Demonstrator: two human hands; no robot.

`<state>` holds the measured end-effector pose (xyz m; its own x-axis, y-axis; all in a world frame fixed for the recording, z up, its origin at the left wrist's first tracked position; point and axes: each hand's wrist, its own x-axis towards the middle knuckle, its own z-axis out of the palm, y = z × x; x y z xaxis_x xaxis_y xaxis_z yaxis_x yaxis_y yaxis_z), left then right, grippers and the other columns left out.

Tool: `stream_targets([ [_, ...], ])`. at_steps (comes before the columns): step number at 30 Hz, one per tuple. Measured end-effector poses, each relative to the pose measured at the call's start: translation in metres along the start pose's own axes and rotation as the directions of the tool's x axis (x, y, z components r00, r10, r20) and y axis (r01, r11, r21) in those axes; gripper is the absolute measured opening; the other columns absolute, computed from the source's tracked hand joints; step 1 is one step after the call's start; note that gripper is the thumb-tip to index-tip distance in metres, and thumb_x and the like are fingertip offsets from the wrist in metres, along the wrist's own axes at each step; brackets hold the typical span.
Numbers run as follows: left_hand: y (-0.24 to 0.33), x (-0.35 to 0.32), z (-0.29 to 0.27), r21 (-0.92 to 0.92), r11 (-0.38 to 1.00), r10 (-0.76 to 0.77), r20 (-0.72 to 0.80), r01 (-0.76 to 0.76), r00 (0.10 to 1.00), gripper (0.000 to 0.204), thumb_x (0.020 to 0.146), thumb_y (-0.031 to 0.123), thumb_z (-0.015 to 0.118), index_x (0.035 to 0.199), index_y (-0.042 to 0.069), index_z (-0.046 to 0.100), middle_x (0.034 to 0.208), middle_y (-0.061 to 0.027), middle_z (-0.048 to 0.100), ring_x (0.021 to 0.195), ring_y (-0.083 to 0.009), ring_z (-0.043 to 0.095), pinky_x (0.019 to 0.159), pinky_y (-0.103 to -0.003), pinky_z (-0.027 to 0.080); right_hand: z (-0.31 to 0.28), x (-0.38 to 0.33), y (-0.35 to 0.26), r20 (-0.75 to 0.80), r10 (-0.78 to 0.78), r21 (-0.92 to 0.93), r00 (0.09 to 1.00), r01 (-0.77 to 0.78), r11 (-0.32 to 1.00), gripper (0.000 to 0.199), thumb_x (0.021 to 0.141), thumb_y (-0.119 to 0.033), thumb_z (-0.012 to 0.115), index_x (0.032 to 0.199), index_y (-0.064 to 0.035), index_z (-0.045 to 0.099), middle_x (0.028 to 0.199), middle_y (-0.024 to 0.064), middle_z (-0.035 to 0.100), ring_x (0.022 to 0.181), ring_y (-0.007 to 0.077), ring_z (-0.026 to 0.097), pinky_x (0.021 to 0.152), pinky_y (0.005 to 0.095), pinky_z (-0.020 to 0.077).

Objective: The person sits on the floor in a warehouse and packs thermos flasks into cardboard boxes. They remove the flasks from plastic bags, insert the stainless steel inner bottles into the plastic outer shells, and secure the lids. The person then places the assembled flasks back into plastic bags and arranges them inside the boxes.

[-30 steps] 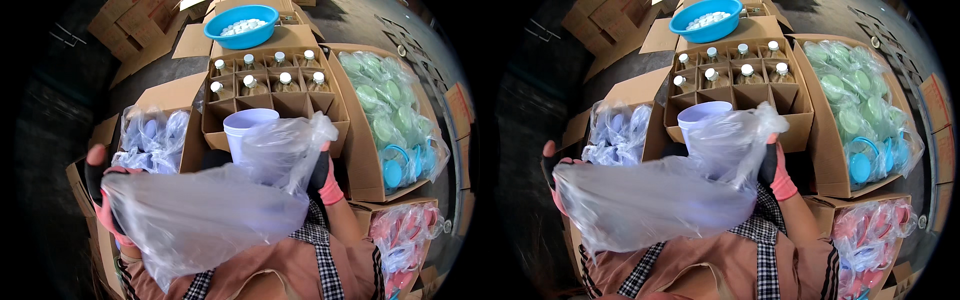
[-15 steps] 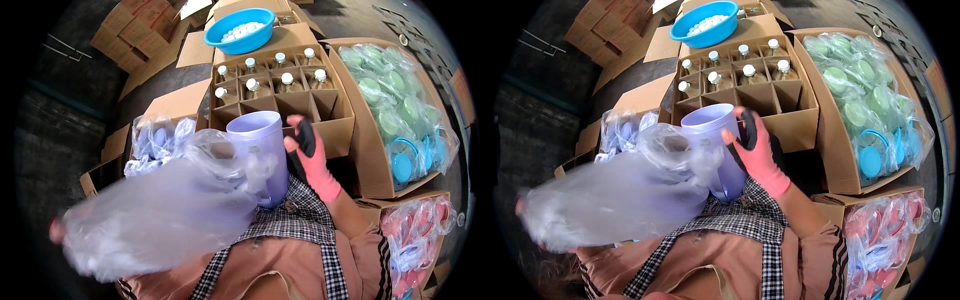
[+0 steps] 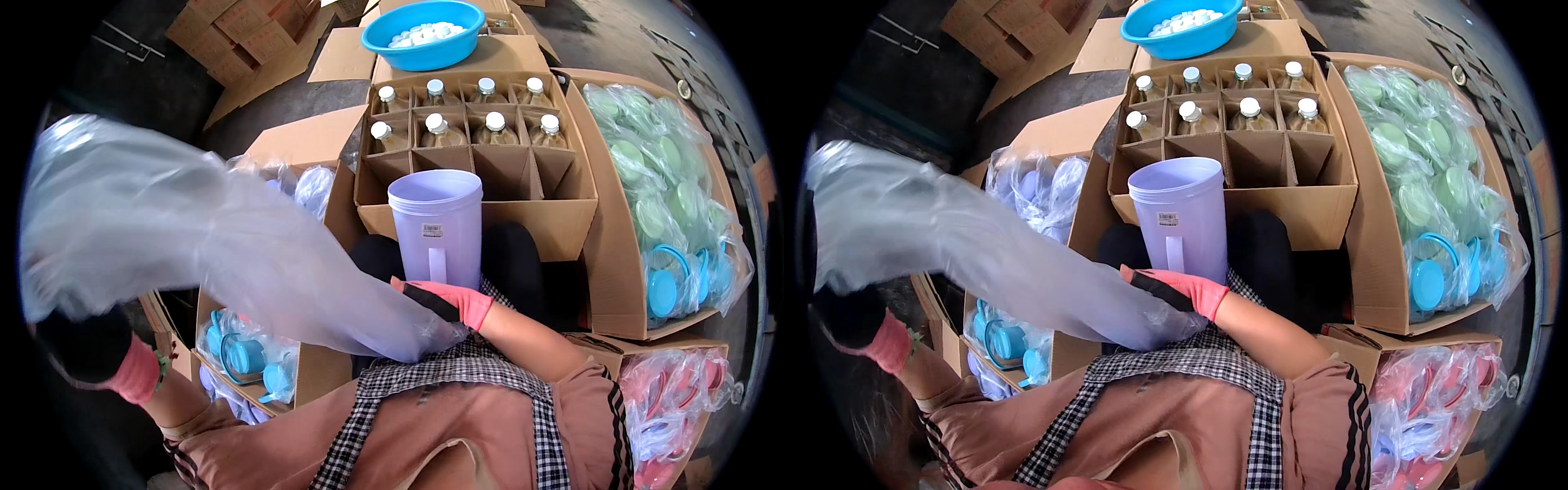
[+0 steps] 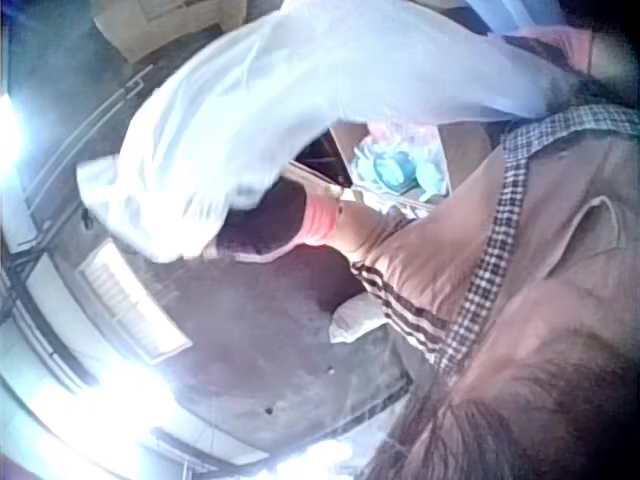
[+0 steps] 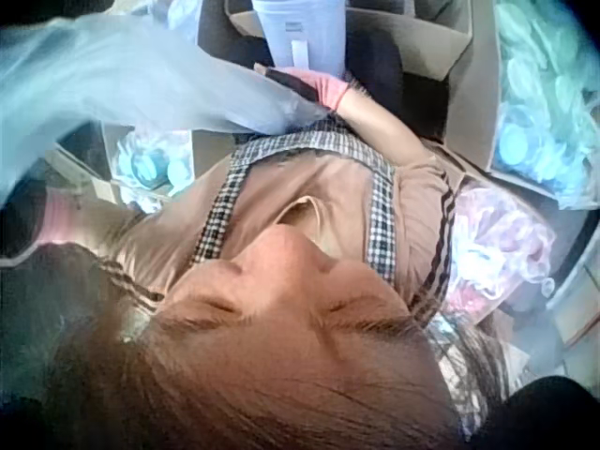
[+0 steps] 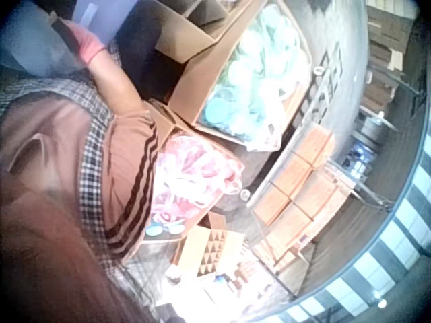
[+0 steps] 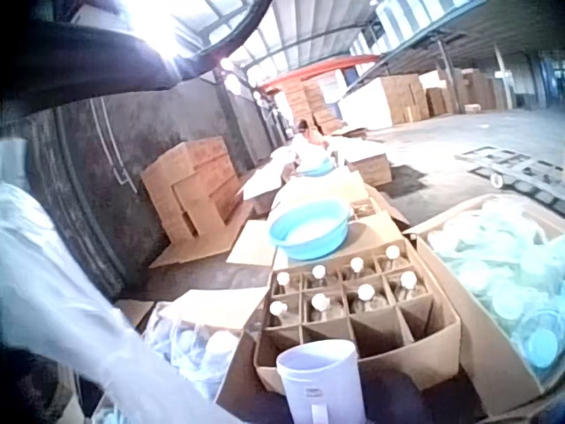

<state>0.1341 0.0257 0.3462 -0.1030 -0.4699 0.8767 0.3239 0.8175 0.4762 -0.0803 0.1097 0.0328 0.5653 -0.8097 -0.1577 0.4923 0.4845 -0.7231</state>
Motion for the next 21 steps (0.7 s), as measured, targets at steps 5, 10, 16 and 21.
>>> stream_targets([
  [5,-0.026,0.015,-0.099,0.450,0.876,0.233,-0.079,-0.174,0.969,0.036,0.087,0.025,0.043,0.113,0.000,0.045,0.120,-0.0129,0.045,0.107,-0.0211,0.044,0.092,-0.033,0.035,0.000,-0.002,0.007,0.024,-0.093,0.062,0.995,0.091,0.994,0.055,0.085,-0.051,0.045,0.112,-0.0032,0.051,0.099,-0.0002,0.055,0.091,0.0067,0.049,0.079,0.0209,0.0398],
  [10,-0.112,-0.048,-0.120,0.672,0.681,-0.077,-0.329,0.291,0.941,0.050,0.086,0.025,0.047,0.128,0.003,0.034,0.129,-0.0114,0.038,0.115,-0.0206,0.037,0.097,-0.033,0.028,-0.014,-0.004,0.011,0.090,0.047,-0.323,0.995,-0.015,0.946,0.057,0.080,-0.044,0.058,0.113,0.0013,0.047,0.102,0.0036,0.051,0.098,0.0099,0.046,0.085,0.0247,0.0365],
  [16,-0.153,-0.207,-0.141,0.922,0.093,-0.970,0.000,0.376,0.241,0.064,0.082,0.029,0.052,0.133,0.001,0.025,0.133,-0.0170,0.034,0.124,-0.0265,0.031,0.101,-0.032,0.023,0.012,0.006,0.008,0.124,0.053,-0.524,0.991,0.020,0.851,0.063,0.071,-0.030,0.068,0.120,-0.0007,0.041,0.114,0.0107,0.050,0.105,0.0173,0.044,0.092,0.0306,0.0333],
  [21,-0.104,-0.264,-0.091,0.624,0.014,-0.833,0.439,0.781,-0.336,0.088,0.069,0.044,0.066,0.132,-0.002,0.025,0.130,-0.0187,0.036,0.120,-0.0218,0.035,0.099,-0.031,0.027,-0.005,-0.013,0.002,0.016,0.189,-0.511,0.982,-0.155,0.846,0.072,0.063,-0.022,0.074,0.123,-0.0014,0.041,0.117,0.0087,0.049,0.107,0.0171,0.043,0.093,0.0298,0.0322],
])
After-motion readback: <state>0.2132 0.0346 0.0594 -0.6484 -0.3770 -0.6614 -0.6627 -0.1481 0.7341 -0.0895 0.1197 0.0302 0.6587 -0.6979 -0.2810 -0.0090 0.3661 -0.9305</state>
